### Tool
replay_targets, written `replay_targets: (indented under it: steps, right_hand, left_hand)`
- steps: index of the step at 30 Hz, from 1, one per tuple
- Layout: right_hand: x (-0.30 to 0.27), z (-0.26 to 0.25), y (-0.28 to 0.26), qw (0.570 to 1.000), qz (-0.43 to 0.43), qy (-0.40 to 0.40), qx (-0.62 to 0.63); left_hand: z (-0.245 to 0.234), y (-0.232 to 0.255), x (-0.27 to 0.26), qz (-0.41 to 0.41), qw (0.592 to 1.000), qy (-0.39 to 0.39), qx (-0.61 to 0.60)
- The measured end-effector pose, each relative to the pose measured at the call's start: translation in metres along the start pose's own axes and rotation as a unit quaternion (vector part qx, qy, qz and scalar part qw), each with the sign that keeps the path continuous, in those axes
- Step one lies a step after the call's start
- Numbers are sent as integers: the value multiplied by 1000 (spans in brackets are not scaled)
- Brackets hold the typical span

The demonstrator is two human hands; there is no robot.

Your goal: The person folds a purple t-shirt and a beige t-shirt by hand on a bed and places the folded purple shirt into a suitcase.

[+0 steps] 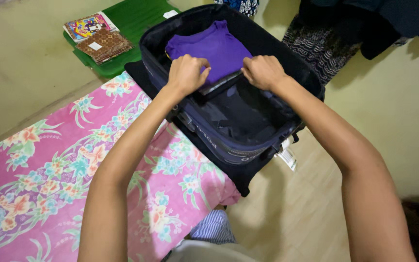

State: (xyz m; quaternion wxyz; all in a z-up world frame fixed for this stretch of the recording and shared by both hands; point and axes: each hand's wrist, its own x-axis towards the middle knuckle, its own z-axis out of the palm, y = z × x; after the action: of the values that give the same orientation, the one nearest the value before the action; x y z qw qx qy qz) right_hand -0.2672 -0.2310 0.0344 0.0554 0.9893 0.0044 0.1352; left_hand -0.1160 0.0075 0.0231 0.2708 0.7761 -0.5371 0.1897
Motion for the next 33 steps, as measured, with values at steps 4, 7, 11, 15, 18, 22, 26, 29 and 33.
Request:
replay_targets:
  steps: [4, 7, 11, 15, 18, 22, 26, 29, 33]
  right_hand:
    - [-11, -4, -16, 1000, 11, -17, 12]
    - [-15, -4, -23, 999, 22, -39, -8]
    - [-20, -8, -31, 1000, 17, -18, 10]
    - [-27, -20, -42, 999, 14, 18, 30]
    - [-27, -26, -59, 998, 15, 36, 45]
    - [-32, -37, -85, 998, 33, 29, 48]
    - [-37, -57, -122, 997, 57, 23, 54]
    - [-48, -72, -156, 992, 87, 31, 90]
    - [-56, -79, -206, 986, 61, 64, 143]
  left_hand:
    - [-9, 1, -19, -22, 1000, 12, -9]
    - [-13, 2, -31, -40, 998, 29, -28]
    - [-21, 2, -45, -70, 995, 65, -27]
    - [-34, 4, -62, -114, 987, 89, -72]
    - [-45, 0, -73, -93, 987, 123, -49]
    - [-60, 0, -90, -115, 979, 126, -107]
    - [-79, -1, -108, -152, 977, 96, -111]
    - [-87, -4, -126, -156, 980, 77, -99]
    - [-90, -15, -158, -179, 977, 68, -97]
